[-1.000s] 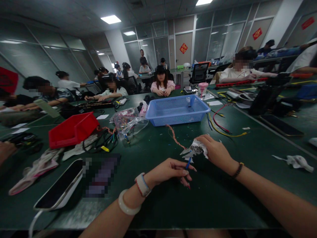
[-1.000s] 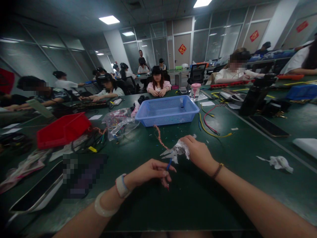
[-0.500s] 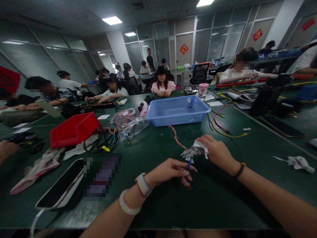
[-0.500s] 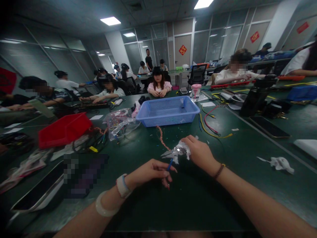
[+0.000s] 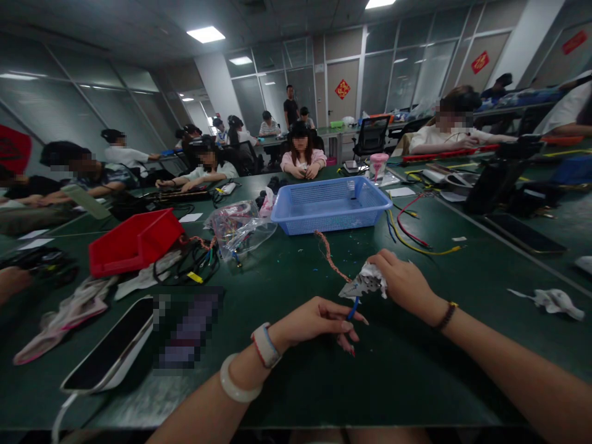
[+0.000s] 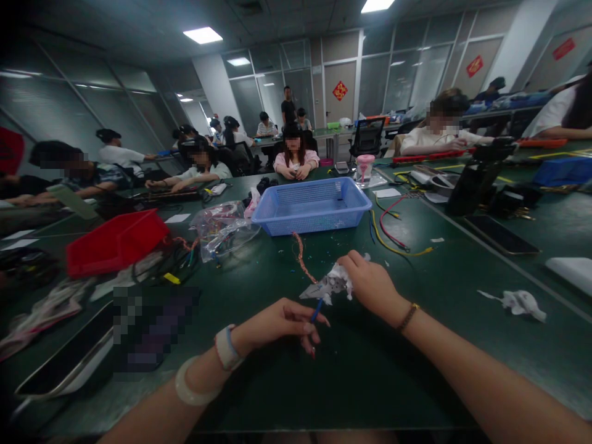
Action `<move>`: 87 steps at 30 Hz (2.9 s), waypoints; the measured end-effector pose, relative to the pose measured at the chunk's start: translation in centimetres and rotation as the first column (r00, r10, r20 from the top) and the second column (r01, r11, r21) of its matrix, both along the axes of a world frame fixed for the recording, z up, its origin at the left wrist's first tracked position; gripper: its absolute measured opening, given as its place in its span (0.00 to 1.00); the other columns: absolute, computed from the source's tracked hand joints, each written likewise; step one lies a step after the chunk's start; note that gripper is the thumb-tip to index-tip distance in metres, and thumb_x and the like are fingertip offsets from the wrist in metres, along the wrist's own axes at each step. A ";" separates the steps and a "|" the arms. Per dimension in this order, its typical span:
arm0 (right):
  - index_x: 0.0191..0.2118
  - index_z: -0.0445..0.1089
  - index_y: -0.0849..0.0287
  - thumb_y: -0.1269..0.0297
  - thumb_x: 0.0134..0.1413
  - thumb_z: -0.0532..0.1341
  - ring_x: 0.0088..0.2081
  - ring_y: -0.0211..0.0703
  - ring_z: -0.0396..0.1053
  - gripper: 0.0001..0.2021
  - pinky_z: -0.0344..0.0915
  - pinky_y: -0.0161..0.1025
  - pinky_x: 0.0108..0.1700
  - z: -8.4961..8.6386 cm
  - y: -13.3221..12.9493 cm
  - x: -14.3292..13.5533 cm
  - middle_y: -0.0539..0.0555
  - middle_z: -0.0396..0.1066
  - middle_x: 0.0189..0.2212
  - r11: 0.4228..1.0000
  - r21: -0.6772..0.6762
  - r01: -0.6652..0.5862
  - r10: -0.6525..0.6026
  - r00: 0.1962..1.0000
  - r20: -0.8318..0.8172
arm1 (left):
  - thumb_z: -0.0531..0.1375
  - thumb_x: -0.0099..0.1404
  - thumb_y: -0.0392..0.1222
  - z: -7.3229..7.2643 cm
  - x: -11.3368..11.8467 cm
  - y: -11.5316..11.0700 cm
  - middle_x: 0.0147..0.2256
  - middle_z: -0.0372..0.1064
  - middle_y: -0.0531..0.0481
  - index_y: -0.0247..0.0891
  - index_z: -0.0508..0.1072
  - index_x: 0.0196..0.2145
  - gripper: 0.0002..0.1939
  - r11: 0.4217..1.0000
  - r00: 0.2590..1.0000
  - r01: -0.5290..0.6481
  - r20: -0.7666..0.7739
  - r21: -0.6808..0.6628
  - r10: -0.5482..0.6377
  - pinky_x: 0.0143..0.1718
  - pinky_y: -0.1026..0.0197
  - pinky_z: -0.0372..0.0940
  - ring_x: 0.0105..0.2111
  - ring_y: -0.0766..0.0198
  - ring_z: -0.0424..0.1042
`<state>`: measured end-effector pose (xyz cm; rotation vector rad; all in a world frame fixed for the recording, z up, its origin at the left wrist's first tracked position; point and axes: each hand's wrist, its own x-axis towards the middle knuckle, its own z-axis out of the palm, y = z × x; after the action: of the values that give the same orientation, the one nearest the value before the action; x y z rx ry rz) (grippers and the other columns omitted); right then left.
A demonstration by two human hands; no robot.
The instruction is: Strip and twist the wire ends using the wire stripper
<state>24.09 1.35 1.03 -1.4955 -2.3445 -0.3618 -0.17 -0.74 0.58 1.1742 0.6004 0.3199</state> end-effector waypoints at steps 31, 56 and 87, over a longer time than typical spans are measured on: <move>0.51 0.63 0.58 0.78 0.53 0.53 0.39 0.43 0.73 0.19 0.68 0.39 0.39 -0.2 0.0 0.5 0.58 0.68 0.51 0.981 -0.047 -0.189 0.179 0.970 -0.167 | 0.65 0.60 0.45 -0.1 -0.4 0.2 0.35 0.75 0.47 0.35 0.74 0.49 0.20 0.993 0.990 0.115 0.076 0.004 -0.115 0.38 0.63 0.67 0.30 0.66 0.76; 0.48 0.65 0.58 0.78 0.52 0.55 0.35 0.43 0.73 0.17 0.66 0.38 0.36 -0.2 0.2 0.5 0.56 0.73 0.44 0.983 -0.080 -0.167 0.154 0.977 -0.148 | 0.65 0.61 0.45 -0.4 -0.5 0.2 0.35 0.75 0.46 0.36 0.74 0.50 0.20 0.991 0.986 0.132 0.108 -0.014 -0.130 0.37 0.63 0.68 0.30 0.65 0.76; 0.55 0.60 0.62 0.77 0.52 0.53 0.38 0.44 0.73 0.23 0.69 0.41 0.38 -0.1 -0.5 -0.4 0.62 0.64 0.56 0.987 -0.144 -0.067 0.059 0.996 -0.060 | 0.66 0.58 0.43 -0.2 0.1 0.2 0.33 0.76 0.45 0.32 0.75 0.47 0.20 0.995 0.997 -0.072 -0.011 0.071 0.073 0.37 0.63 0.68 0.29 0.65 0.76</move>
<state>23.68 0.89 0.94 -1.4704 -2.4134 -0.1334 -0.09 -0.51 0.38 1.2249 0.6486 0.3977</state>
